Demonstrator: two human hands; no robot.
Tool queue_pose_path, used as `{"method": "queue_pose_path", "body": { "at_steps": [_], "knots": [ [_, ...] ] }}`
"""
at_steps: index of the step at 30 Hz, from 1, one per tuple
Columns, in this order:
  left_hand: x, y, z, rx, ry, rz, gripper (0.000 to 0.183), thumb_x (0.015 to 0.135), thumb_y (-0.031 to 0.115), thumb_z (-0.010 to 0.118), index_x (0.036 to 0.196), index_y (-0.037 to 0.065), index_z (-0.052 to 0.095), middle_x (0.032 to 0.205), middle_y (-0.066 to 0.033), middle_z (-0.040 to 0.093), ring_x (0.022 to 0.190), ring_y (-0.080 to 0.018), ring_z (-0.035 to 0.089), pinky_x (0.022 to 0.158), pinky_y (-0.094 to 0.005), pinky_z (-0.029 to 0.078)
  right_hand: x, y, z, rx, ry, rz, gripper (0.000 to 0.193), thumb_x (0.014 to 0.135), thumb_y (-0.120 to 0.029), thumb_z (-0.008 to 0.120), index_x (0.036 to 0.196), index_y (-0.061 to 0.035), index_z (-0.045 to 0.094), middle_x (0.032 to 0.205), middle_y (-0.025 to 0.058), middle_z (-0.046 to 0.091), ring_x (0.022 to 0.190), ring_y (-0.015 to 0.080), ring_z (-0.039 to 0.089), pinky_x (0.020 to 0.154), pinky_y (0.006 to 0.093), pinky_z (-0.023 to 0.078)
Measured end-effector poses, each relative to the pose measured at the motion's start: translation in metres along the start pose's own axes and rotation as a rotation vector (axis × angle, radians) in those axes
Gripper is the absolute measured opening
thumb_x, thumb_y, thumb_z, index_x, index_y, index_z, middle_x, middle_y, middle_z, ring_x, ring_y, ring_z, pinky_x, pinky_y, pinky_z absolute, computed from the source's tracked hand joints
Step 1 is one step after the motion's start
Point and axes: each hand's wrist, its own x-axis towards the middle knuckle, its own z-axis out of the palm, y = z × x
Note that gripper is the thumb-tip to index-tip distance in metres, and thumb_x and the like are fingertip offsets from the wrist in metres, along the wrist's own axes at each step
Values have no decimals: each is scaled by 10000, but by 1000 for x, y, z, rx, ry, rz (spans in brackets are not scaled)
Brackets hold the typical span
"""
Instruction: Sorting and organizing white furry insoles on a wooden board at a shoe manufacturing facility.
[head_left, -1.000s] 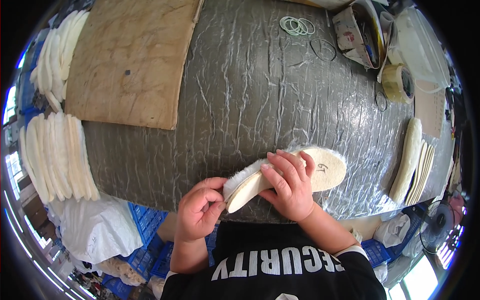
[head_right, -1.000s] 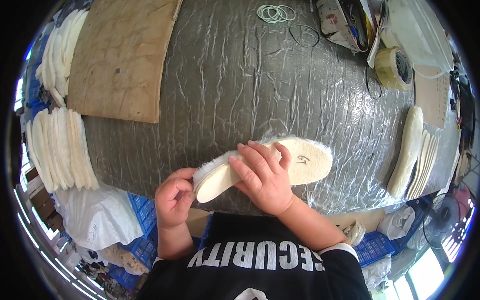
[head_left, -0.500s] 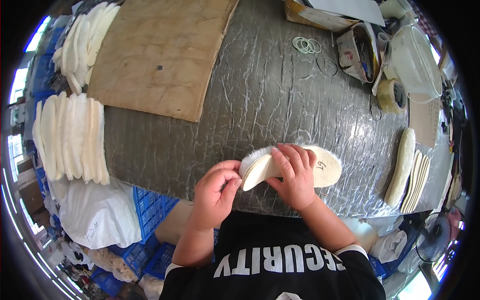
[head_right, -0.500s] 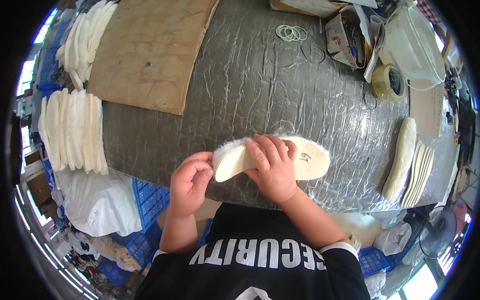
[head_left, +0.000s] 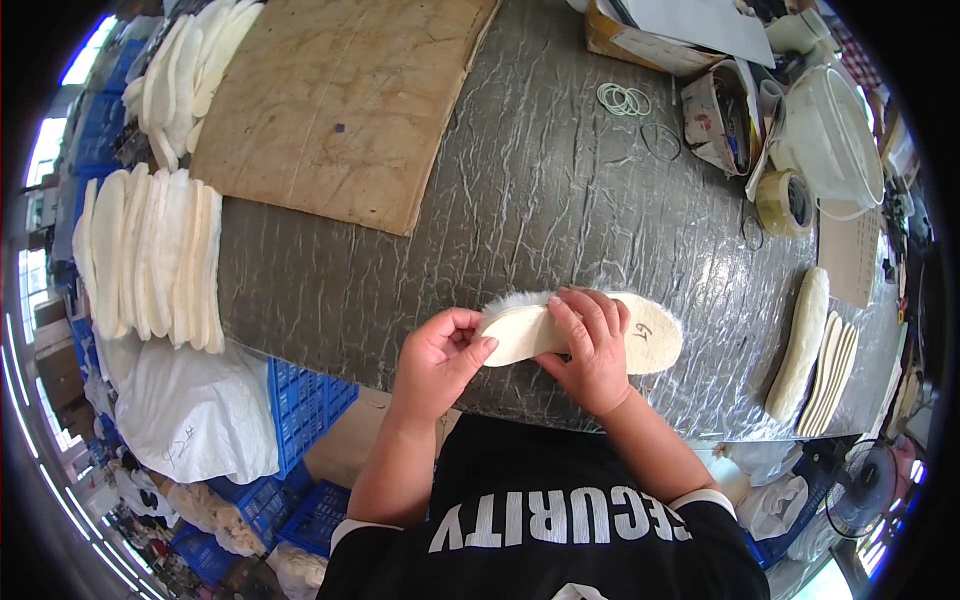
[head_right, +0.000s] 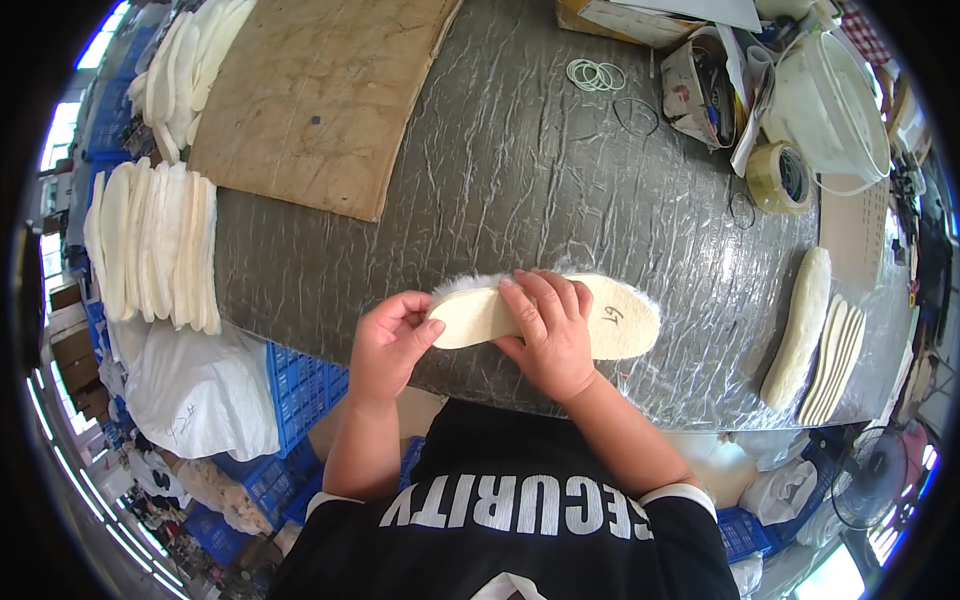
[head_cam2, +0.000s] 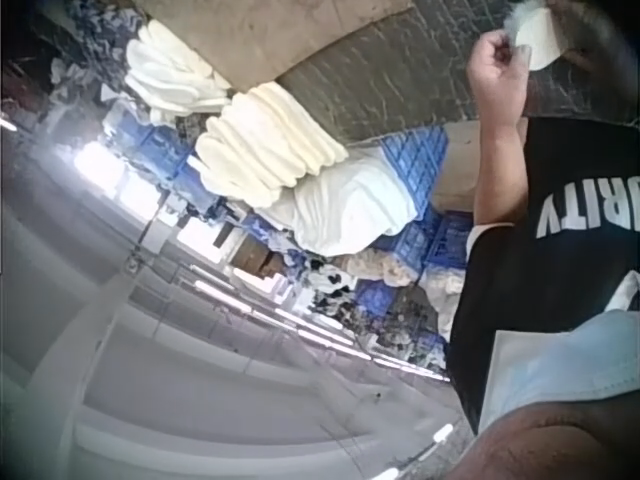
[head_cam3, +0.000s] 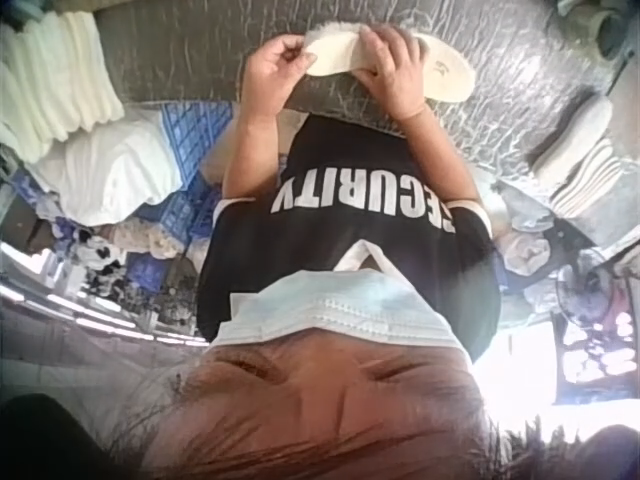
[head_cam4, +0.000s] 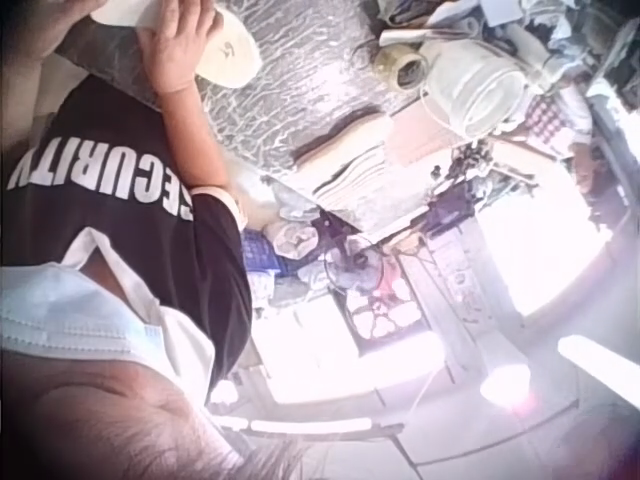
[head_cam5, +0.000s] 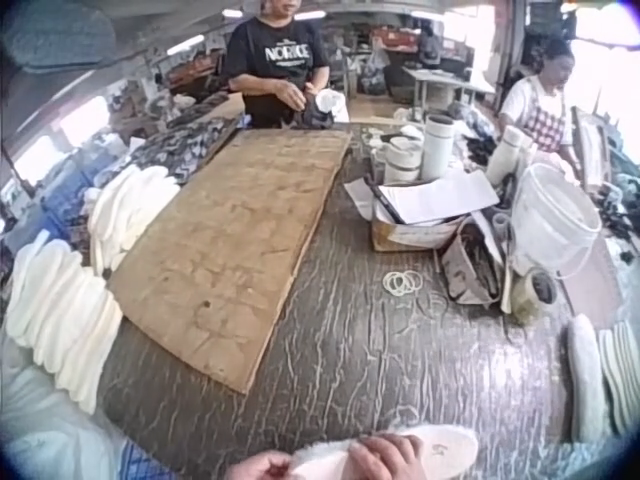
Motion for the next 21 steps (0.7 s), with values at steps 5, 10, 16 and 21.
{"method": "queue_pose_path", "body": {
  "at_steps": [5,10,16,21],
  "knots": [
    [1,-1,-1,50,40,-20,163,836,16,622,983,-37,575,877,-46,612,778,-85,575,702,-220,476,-1,-4,-6,5,-9,2,766,552,-240,774,1252,-123,485,1202,92,510,1105,304,478,916,484,335],
    [7,5,-4,-284,148,-160,95,847,35,580,929,-10,558,813,-74,617,684,-122,602,554,-255,510,11,0,-28,-102,-253,15,896,523,-265,813,1321,-159,420,1264,98,469,1184,303,434,992,533,290],
    [21,16,-3,-470,260,-281,89,851,45,555,940,43,558,855,-75,624,705,-142,606,519,-249,491,34,16,-59,197,-757,152,937,627,-262,804,1404,-125,298,1252,164,478,1190,330,435,1002,456,330],
    [25,17,-3,-484,287,-271,185,882,142,585,1034,47,538,876,-51,603,721,-144,596,530,-253,479,36,44,-58,897,-1159,422,1131,570,-450,836,1445,-91,215,1320,167,430,1219,279,411,1024,400,311]
  ]
}}
